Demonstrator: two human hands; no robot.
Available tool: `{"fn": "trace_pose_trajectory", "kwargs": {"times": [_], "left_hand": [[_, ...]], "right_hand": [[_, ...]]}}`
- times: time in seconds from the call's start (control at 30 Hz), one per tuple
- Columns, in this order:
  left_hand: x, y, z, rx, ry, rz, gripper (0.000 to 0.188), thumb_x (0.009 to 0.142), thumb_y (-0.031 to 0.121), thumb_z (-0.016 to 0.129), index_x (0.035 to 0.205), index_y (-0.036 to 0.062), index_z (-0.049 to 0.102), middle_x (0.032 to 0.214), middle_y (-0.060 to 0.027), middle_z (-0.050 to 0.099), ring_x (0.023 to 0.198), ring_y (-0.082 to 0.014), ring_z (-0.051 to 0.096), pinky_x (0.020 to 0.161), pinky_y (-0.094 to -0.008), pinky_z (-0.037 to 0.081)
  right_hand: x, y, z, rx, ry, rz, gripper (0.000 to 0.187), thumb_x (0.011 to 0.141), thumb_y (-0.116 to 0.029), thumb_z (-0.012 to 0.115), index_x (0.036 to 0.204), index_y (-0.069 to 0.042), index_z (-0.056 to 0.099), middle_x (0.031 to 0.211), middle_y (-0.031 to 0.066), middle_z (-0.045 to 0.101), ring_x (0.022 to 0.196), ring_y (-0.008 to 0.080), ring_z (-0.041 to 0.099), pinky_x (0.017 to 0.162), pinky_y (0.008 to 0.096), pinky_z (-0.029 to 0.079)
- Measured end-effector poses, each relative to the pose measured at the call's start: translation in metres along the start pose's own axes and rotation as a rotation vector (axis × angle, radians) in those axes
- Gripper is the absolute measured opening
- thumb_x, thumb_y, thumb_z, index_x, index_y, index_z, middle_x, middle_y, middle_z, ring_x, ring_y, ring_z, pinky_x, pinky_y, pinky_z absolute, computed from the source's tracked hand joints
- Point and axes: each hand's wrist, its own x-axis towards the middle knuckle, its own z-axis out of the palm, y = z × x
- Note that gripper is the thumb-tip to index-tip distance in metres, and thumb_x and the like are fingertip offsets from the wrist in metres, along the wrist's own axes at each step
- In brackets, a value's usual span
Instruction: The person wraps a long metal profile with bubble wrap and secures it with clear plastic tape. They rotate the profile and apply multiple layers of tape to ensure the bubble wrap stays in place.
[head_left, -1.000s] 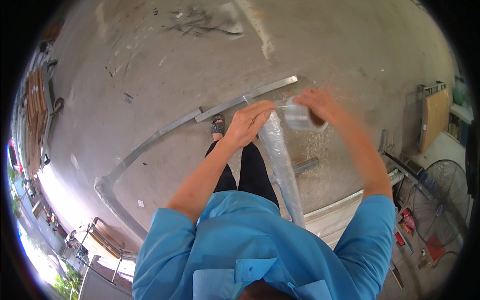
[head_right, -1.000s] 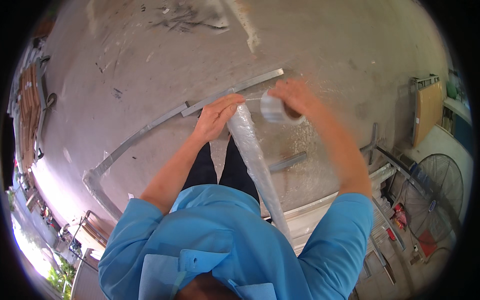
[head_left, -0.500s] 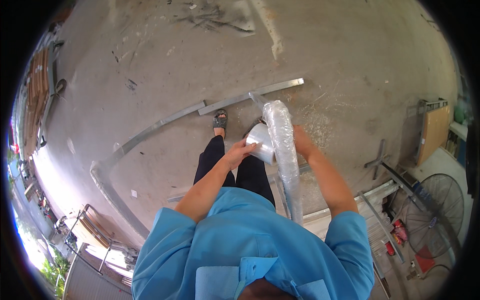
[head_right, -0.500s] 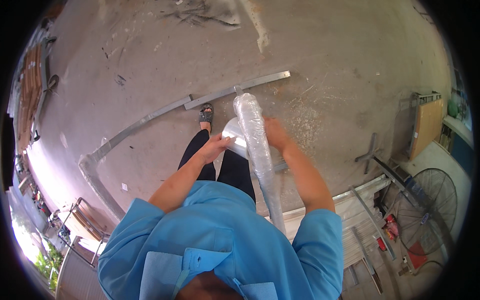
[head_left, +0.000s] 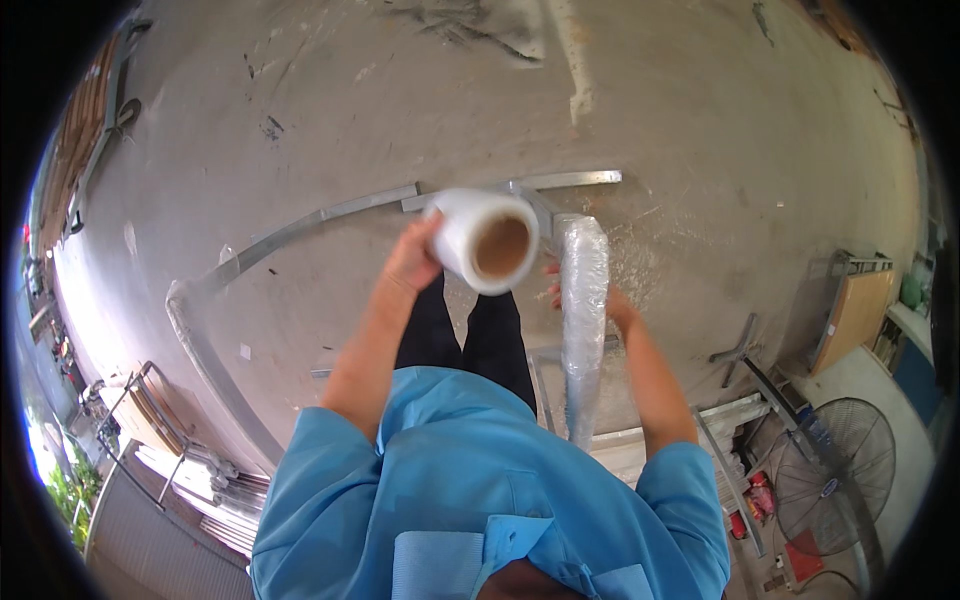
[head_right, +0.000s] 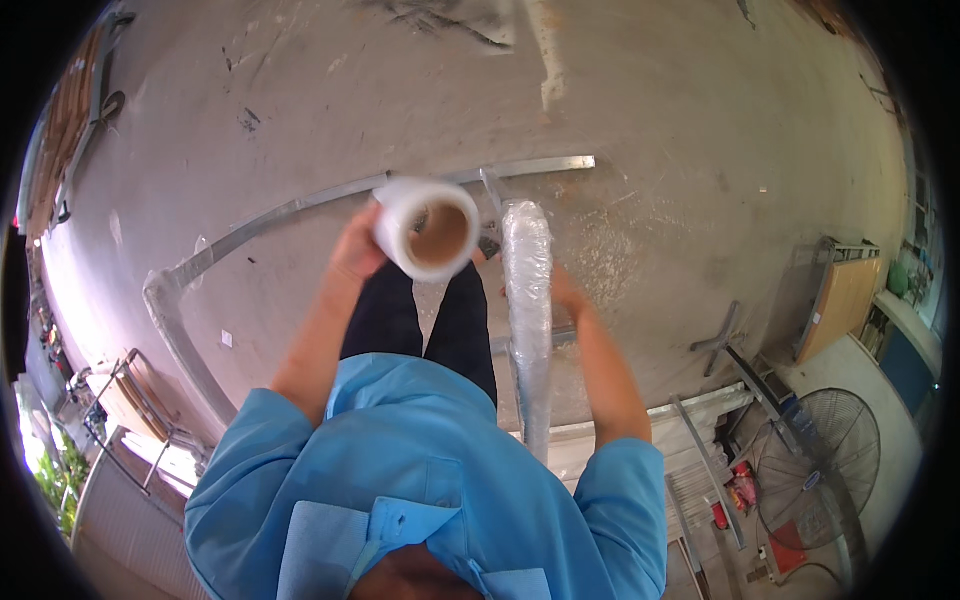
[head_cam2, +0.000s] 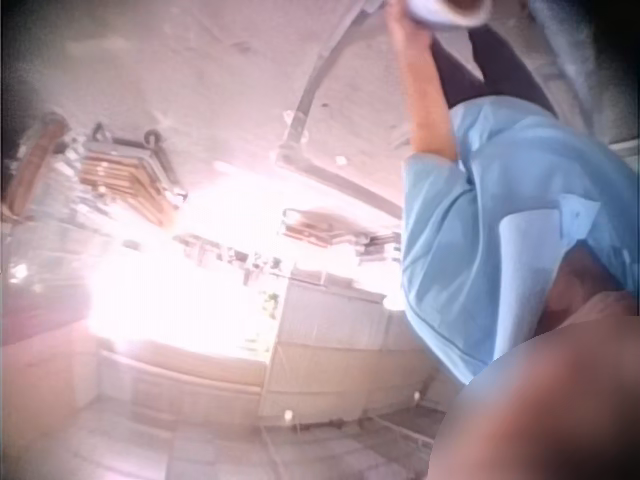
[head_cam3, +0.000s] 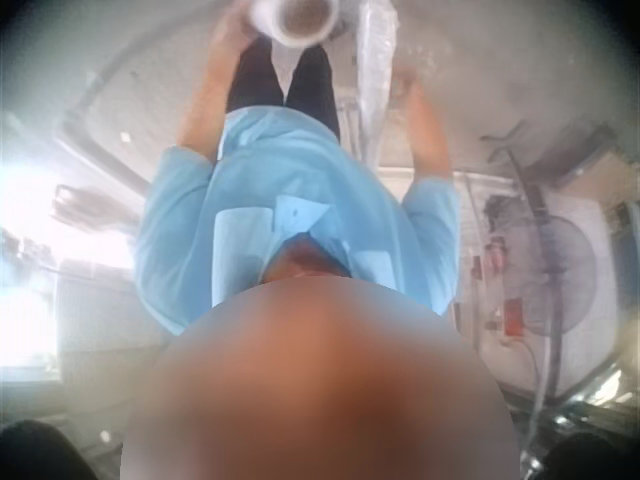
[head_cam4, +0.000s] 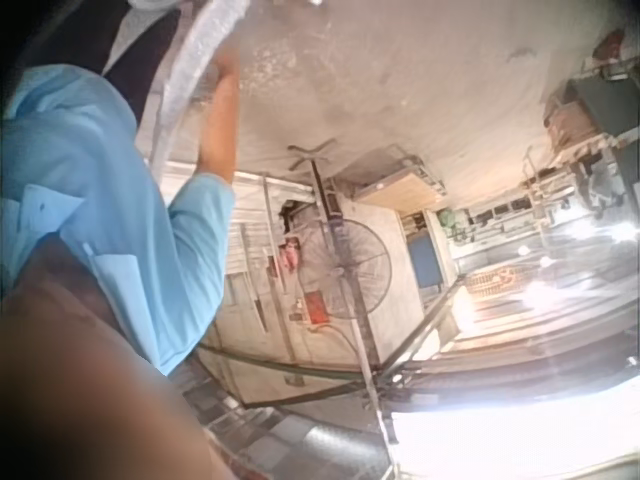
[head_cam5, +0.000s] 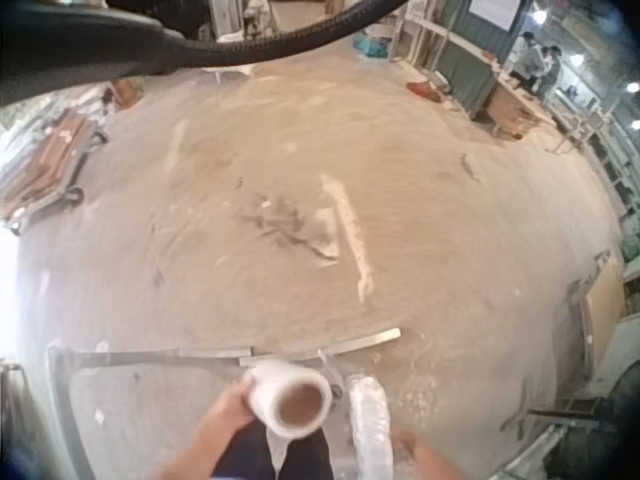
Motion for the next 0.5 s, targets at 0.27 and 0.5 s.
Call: {"fn": "trace_pose_trajectory", "kwargs": {"times": [0.27, 0.5], "left_hand": [[0.092, 0.087, 0.119, -0.256, 0.015, 0.029, 0.046, 0.095, 0.037, 0.059, 0.129, 0.0065, 0.057, 0.128, -0.0099, 0.061, 0.119, -0.0265, 0.058, 0.108, -0.0471, 0.041], [0.155, 0.06, 0.225, -0.062, -0.209, -0.192, 0.043, 0.091, 0.031, 0.065, 0.125, 0.0046, 0.057, 0.125, -0.0133, 0.061, 0.114, -0.029, 0.06, 0.102, -0.0492, 0.045]], "right_hand": [[-0.016, -0.187, -0.028, -0.892, 0.792, -0.525, 0.075, 0.073, -0.003, 0.078, 0.14, -0.014, 0.046, 0.132, 0.0103, 0.057, 0.115, 0.0273, 0.059, 0.095, 0.0388, 0.05], [0.011, -0.316, 0.0, -2.042, 0.553, -0.863, 0.066, 0.073, 0.005, 0.061, 0.129, -0.029, 0.058, 0.133, 0.0001, 0.056, 0.109, 0.0281, 0.06, 0.095, 0.041, 0.051]]}}
